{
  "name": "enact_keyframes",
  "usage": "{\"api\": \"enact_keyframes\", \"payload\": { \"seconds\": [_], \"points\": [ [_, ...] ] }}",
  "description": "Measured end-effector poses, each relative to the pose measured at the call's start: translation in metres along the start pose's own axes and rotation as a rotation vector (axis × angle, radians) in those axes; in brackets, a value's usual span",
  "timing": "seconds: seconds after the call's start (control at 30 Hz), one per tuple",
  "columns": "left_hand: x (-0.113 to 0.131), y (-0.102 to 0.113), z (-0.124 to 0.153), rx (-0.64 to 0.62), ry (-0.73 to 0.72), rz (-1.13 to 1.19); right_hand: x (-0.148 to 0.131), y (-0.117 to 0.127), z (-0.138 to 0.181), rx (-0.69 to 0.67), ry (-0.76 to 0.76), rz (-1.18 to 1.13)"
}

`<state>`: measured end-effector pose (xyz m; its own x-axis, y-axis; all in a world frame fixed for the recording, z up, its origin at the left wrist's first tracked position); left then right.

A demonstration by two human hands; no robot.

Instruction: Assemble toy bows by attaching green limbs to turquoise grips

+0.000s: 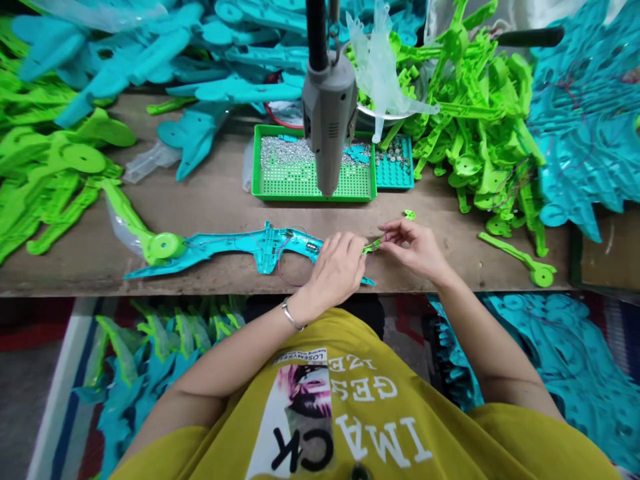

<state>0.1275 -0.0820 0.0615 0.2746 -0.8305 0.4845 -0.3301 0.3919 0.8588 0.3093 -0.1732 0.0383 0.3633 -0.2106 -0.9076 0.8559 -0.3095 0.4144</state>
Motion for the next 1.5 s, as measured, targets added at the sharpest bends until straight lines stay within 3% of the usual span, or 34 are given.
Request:
{"api": "enact_keyframes", "payload": {
  "seconds": [0.07, 0.2, 0.37, 0.5, 0.93, 1.13, 1.5],
  "points": [
    [0.001, -0.002, -0.008, -0.114, -0.021, -0.046, 0.002, 0.003, 0.003, -0.008, -0.012, -0.02],
    [-0.002, -0.012, -0.014, -0.198, -0.053, -0.025, -0.002, 0.006, 0.007, 0.018, 0.039, 0.071],
    [-0.008, -0.021, -0.013, -0.186, -0.051, 0.032, -0.006, 0.008, 0.004, 0.112, 0.169, 0.308],
    [-0.01, -0.021, -0.013, -0.156, -0.063, 0.073, 0.002, 0.006, 0.002, 0.099, 0.236, 0.375],
    [-0.003, -0.021, -0.01, -0.257, -0.276, -0.323, 0.008, 0.006, 0.009, 0.179, 0.073, 0.235],
    [-0.006, -0.016, -0.018, -0.332, -0.354, -0.341, 0.017, 0.02, 0.007, 0.226, 0.036, 0.214],
    [0.0, -0.007, -0.034, -0.408, -0.504, -0.32, 0.021, 0.019, 0.0, 0.218, 0.044, 0.262]
  ]
}}
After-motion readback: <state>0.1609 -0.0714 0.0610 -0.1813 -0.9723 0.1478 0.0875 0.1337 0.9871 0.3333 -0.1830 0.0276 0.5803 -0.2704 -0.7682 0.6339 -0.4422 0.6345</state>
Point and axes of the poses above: each hand's wrist, its own z-axis away from the middle knuckle, its own y-axis out of the back of the hand, x = y × z, the point moved 2 cm from there along -z, towards the middle knuckle, and after that the axes turned 2 degrees about -x, right-handed, at the moved point
